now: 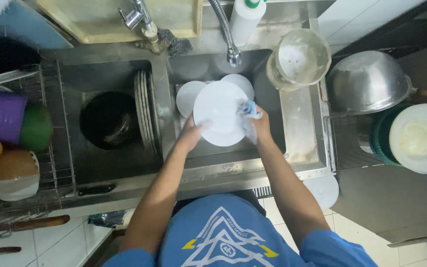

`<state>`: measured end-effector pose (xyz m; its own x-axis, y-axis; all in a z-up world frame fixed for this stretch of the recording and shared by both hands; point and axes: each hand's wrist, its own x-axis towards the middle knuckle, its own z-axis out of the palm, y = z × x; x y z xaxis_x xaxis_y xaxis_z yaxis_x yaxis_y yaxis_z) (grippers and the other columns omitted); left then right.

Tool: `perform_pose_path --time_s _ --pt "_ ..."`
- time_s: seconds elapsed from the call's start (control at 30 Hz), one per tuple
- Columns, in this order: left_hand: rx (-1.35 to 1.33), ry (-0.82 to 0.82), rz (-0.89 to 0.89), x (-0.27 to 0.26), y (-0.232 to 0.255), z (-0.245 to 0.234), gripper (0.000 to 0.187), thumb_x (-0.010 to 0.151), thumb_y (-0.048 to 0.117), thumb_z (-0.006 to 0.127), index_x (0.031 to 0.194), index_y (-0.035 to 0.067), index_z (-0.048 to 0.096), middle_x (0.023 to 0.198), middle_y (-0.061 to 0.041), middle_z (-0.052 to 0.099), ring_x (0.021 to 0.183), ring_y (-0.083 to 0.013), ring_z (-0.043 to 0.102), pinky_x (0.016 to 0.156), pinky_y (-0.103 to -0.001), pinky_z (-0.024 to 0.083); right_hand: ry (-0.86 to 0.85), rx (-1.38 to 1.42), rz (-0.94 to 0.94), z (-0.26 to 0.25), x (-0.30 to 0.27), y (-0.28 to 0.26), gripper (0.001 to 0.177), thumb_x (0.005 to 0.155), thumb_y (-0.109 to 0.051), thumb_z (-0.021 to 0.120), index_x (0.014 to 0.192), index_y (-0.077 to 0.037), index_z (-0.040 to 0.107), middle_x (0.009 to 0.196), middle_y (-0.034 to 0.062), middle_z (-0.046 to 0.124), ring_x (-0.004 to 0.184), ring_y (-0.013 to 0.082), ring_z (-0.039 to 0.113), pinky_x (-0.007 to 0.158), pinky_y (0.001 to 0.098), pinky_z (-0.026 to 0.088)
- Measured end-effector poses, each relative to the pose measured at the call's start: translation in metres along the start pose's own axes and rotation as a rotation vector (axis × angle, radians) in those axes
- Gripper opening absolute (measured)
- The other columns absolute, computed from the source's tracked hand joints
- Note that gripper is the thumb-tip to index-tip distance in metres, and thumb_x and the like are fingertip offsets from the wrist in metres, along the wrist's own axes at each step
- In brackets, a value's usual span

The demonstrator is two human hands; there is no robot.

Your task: The person washes several white plates in a double-basin stainless steel sink using a blue sponge and running water. They scrub each plate, rinse it, and place it in the sink basin, repeating the process for multiple plates.

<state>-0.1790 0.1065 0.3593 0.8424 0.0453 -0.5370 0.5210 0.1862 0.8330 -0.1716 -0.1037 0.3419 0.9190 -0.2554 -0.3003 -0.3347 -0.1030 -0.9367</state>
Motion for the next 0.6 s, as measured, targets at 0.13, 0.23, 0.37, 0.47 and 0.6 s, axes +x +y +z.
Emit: perform_pose_path --time_s 0.13,0.23,0.37,0.47,0.6 --pt "0.024 -0.034 -0.044 -0.011 -0.036 0.01 0.072 0.087 0.019 0.075 0.154 0.013 0.05 0.15 -0.01 0.059 0.145 -0.022 0.05 0.124 -0.047 0.038 0.159 -0.217 0.028 0.002 -0.004 0.002 0.049 0.081 -0.014 0.083 0.129 -0.01 0.074 0.108 0.0137 0.078 0.105 0.0288 0.073 0.093 0.0435 0.059" --pt "0.001 -0.054 -0.035 -0.02 -0.037 0.012 0.061 0.091 0.005 0.067 0.15 0.008 0.053 0.145 -0.015 0.062 0.142 -0.0267 0.053 0.121 -0.05 0.042 0.186 -0.658 -0.068 0.021 -0.03 -0.086 0.058 0.089 -0.011 0.076 0.145 -0.004 0.061 0.117 0.0219 0.076 0.115 0.0407 0.072 0.1 0.0531 0.057" --pt "0.264 -0.158 0.052 -0.031 -0.011 0.021 0.065 0.084 0.004 0.069 0.148 0.005 0.059 0.149 -0.019 0.062 0.146 -0.0317 0.051 0.124 -0.053 0.038 -0.326 -1.077 -0.498 0.061 -0.003 0.004 0.084 0.08 -0.004 0.076 0.156 0.011 0.043 0.101 0.0351 0.073 0.1 0.0521 0.072 0.092 0.0616 0.053" --pt "0.108 -0.096 0.044 0.023 -0.102 -0.006 0.063 0.078 -0.001 0.071 0.14 0.004 0.063 0.13 -0.015 0.07 0.13 -0.0261 0.062 0.112 -0.05 0.047 -0.622 -0.85 -0.933 0.047 -0.054 -0.102 0.083 0.084 -0.064 0.066 0.148 -0.012 0.061 0.113 0.0358 0.07 0.11 0.0551 0.07 0.104 0.0617 0.047" --pt "0.05 -0.025 -0.015 0.014 -0.083 -0.022 0.06 0.076 0.005 0.087 0.133 0.004 0.067 0.12 -0.015 0.075 0.118 -0.0265 0.069 0.101 -0.048 0.053 -0.335 -1.401 -0.633 0.021 0.044 0.059 0.064 0.083 -0.027 0.068 0.146 -0.019 0.066 0.089 0.0167 0.076 0.088 0.0348 0.078 0.083 0.0495 0.059"
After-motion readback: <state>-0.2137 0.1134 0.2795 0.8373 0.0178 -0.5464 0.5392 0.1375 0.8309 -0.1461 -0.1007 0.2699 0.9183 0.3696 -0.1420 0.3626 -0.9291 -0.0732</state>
